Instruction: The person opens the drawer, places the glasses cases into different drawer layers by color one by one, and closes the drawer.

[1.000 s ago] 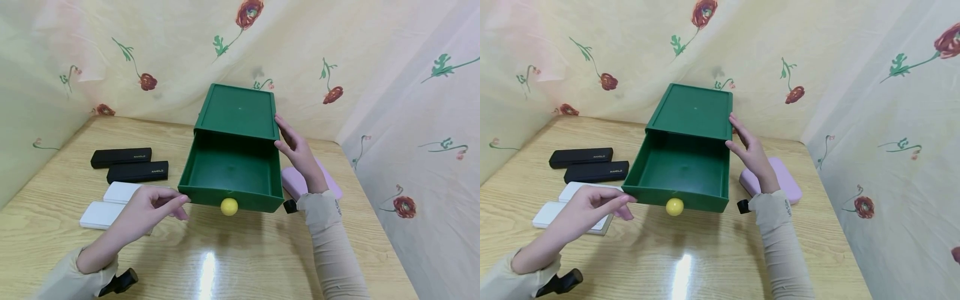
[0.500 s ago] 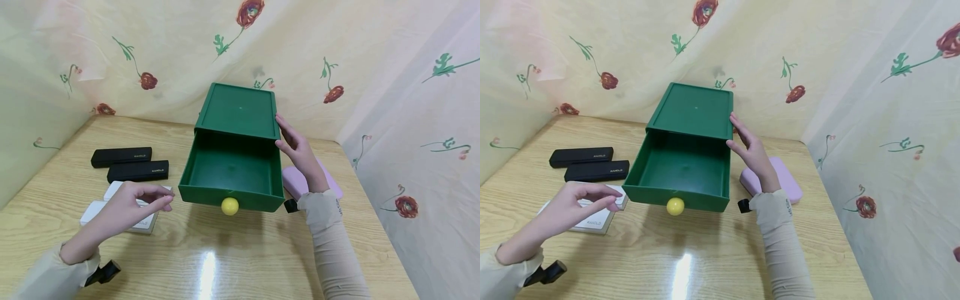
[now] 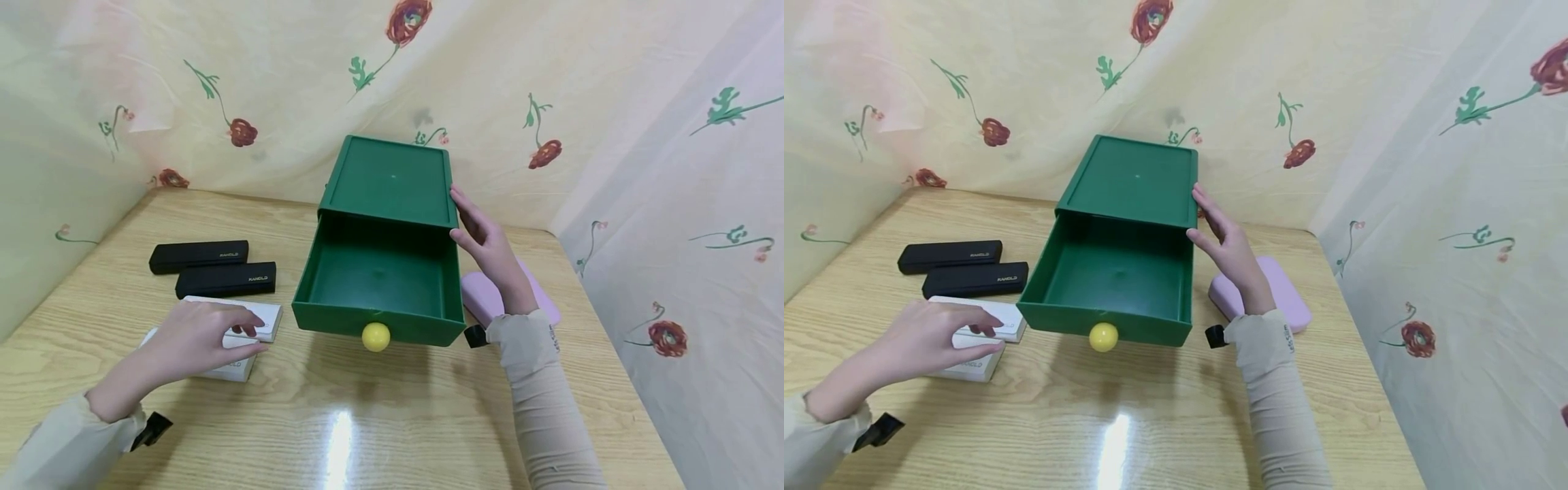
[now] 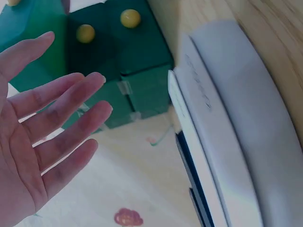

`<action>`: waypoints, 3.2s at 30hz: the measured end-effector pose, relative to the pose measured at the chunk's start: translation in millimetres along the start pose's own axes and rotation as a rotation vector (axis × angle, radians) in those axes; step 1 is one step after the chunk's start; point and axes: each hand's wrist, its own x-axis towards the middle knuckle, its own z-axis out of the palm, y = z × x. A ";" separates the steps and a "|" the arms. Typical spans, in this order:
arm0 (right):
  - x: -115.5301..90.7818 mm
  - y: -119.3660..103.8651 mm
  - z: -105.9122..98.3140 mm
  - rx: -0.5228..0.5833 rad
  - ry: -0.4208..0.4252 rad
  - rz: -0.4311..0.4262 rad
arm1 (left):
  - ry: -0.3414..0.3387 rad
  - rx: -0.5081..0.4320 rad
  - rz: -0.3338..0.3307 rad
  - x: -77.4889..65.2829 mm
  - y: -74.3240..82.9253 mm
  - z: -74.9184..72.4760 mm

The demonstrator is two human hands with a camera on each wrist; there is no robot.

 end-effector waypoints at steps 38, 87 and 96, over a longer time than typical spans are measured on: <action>1.1 2.4 1.1 0.028 0.000 0.008 | -0.395 -0.044 -0.108 -30.3 -47.8 14.6; 1.3 1.7 0.9 0.010 0.012 0.028 | -0.427 -0.182 0.030 -51.9 -68.3 21.0; 1.1 0.8 1.8 0.032 0.010 -0.002 | -0.418 -0.148 0.023 -51.2 -61.8 21.7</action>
